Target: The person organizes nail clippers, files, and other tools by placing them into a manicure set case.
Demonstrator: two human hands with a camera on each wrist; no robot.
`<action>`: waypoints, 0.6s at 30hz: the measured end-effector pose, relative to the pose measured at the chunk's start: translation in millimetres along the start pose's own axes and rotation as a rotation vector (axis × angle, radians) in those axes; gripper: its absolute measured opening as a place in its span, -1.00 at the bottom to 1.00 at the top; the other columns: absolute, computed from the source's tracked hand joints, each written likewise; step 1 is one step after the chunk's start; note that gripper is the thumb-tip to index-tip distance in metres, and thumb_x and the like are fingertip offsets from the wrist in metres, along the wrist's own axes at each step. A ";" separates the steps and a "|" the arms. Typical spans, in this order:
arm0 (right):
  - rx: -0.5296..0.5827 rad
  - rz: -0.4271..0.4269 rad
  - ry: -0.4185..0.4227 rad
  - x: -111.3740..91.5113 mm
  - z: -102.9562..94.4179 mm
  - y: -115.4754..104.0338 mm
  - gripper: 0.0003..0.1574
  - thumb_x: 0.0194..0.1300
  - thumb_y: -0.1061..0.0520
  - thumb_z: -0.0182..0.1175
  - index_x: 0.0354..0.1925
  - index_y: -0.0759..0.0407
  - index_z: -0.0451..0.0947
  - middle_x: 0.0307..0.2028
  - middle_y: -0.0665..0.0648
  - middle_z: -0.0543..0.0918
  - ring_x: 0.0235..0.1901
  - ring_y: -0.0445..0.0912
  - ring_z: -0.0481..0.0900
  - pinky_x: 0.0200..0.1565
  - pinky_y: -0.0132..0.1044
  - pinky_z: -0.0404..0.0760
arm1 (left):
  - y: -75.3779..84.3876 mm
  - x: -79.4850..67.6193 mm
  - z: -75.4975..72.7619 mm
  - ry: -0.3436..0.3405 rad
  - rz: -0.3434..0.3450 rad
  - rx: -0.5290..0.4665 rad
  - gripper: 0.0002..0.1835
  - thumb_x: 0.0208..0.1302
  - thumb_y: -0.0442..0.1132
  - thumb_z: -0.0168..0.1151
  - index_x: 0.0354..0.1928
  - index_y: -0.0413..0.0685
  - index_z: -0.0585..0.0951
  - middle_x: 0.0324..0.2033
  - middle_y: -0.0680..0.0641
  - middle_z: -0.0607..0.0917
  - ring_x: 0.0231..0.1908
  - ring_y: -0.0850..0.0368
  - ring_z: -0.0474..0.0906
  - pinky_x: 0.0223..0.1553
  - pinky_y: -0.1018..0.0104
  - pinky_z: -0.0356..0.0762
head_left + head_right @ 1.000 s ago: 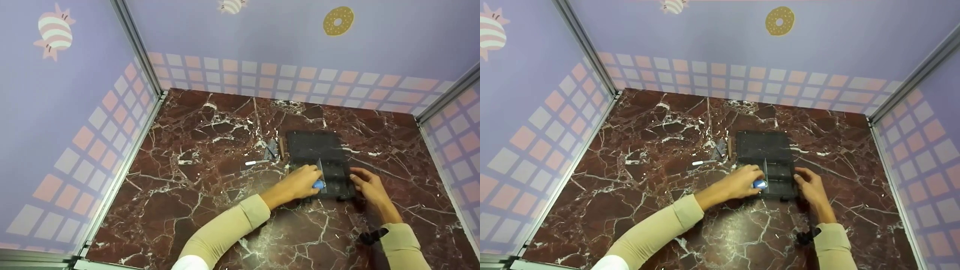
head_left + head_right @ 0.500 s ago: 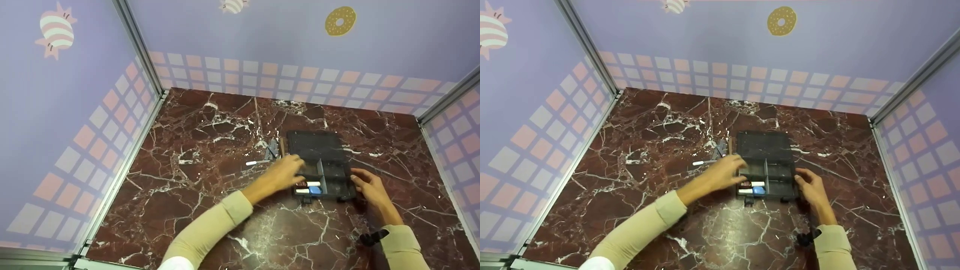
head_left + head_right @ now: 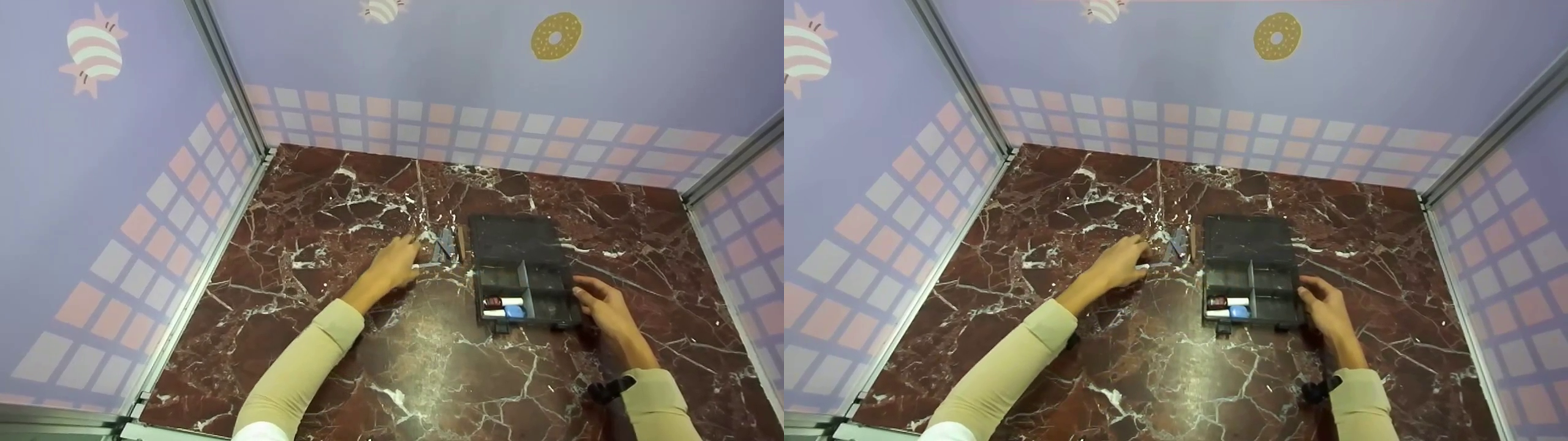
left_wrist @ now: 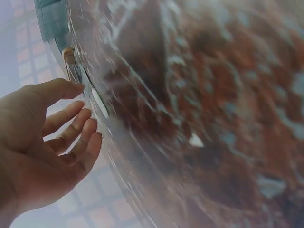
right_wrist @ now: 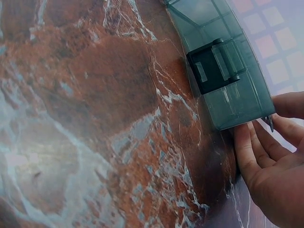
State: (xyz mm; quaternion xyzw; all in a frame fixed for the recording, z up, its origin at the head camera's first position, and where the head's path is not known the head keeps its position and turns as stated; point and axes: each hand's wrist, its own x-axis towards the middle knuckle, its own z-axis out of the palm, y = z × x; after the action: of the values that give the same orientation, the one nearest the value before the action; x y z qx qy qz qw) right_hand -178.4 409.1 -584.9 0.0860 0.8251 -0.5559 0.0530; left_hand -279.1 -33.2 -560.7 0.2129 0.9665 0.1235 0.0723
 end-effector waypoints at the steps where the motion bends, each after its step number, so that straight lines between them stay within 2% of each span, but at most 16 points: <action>1: -0.009 -0.008 0.003 -0.1 0.1 -0.2 -0.35 0.63 0.02 0.15 0.48 0.35 0.37 -0.09 0.06 0.58 -0.50 -0.21 0.41 -0.53 -0.31 0.49 | -2.6 -0.8 0.6 -0.006 -0.015 0.002 -0.49 0.34 -0.07 0.49 0.24 -0.13 0.64 0.28 -0.16 0.57 0.26 -0.15 0.52 0.24 -0.09 0.62; 6: -0.048 -0.027 0.013 -0.1 0.8 -0.5 -0.36 0.64 0.01 0.14 0.47 0.36 0.39 0.08 0.22 0.60 -0.36 -0.20 0.50 -0.40 -0.34 0.57 | -7.8 -4.5 3.7 -0.005 -0.061 -0.039 -0.73 0.33 -0.14 0.49 -0.03 -0.10 0.70 0.06 -0.14 0.63 0.08 -0.14 0.60 0.11 -0.03 0.67; 11: -0.045 -0.003 -0.004 1.0 2.5 0.2 -0.34 0.65 0.01 0.11 0.50 0.35 0.34 0.19 0.27 0.59 -0.23 -0.27 0.55 -0.28 -0.37 0.63 | -9.3 -7.6 3.5 0.029 -0.040 -0.072 -0.86 0.28 -0.34 0.40 -0.14 -0.13 0.71 -0.08 -0.12 0.69 -0.06 -0.12 0.68 -0.02 0.01 0.72; 14: -0.031 0.004 0.004 2.3 2.4 2.5 -0.36 0.65 0.03 0.12 0.49 0.35 0.35 0.12 0.21 0.63 -0.25 -0.28 0.55 -0.32 -0.38 0.61 | -10.7 -8.3 1.6 0.038 -0.006 -0.107 -0.85 0.26 -0.43 0.33 -0.14 -0.13 0.72 -0.14 -0.10 0.75 -0.12 -0.08 0.72 -0.07 0.06 0.75; 18: 0.023 0.008 0.004 2.6 0.3 3.4 -0.40 0.64 0.10 0.13 0.46 0.38 0.37 -0.16 0.07 0.60 -0.50 -0.21 0.41 -0.57 -0.29 0.44 | -8.2 -6.8 -3.4 0.030 0.047 -0.209 -0.82 0.28 -0.46 0.28 -0.12 -0.15 0.72 -0.18 -0.09 0.77 -0.18 0.02 0.72 -0.10 0.19 0.75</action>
State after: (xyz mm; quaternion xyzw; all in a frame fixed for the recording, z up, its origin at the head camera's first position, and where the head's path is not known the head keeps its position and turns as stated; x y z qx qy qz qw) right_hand -180.2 410.3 -588.6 0.0910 0.8183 -0.5652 0.0524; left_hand -276.9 -44.0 -559.0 0.2251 0.9441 0.2284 0.0764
